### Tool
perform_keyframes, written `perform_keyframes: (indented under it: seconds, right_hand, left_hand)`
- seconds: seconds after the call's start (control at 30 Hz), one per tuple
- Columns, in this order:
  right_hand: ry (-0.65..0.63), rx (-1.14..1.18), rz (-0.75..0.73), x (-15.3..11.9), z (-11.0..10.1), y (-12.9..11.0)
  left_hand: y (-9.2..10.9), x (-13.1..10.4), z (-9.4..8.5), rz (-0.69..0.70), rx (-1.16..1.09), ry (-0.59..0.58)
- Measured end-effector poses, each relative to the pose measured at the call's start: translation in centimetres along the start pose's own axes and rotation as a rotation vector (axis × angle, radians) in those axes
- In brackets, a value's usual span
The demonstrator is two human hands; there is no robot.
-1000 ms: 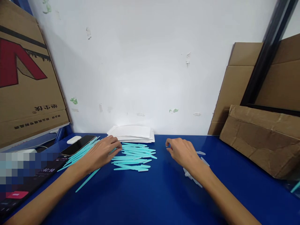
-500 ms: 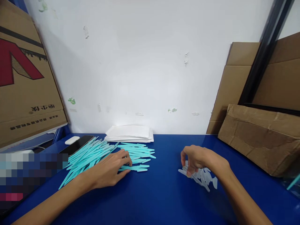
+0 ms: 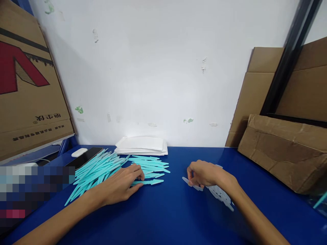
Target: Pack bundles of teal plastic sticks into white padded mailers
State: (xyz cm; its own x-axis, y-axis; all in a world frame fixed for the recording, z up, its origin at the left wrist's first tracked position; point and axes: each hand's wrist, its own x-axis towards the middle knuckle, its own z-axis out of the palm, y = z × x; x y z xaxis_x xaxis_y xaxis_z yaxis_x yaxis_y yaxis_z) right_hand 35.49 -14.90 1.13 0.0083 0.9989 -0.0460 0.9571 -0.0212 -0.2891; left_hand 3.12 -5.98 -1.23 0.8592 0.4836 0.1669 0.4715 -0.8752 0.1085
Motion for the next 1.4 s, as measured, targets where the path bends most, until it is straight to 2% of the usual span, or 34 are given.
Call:
perform_keyframes:
  seconds: [0.03,0.1,0.23,0.6,1.0,1.4]
  right_hand:
    - [-0.121,0.036,-0.017,-0.1,-0.2,-0.9]
    - [-0.159,-0.002,-0.009,-0.1,-0.3,-2.4]
    - [-0.088,-0.11,0.005,0.5,0.2,-3.8]
    - [0.129,-0.063,-0.108,1.2,1.2,-4.4]
    - [0.201,-0.038,-0.158,1.6,2.4,-5.1]
    - [0.255,-0.015,-0.161,1.6,2.5,-5.5]
  left_hand:
    - [0.0,0.0,0.0,-0.007,-0.005,-0.001]
    - [-0.1,0.0,0.0,-0.016,-0.012,-0.003]
    - [-0.1,0.0,0.0,-0.014,-0.031,-0.004]
    - [-0.4,0.2,0.0,0.041,-0.019,0.027]
    - [-0.3,0.1,-0.2,-0.047,-0.093,0.076]
    - [-0.5,0.3,0.2,-0.008,-0.051,0.085]
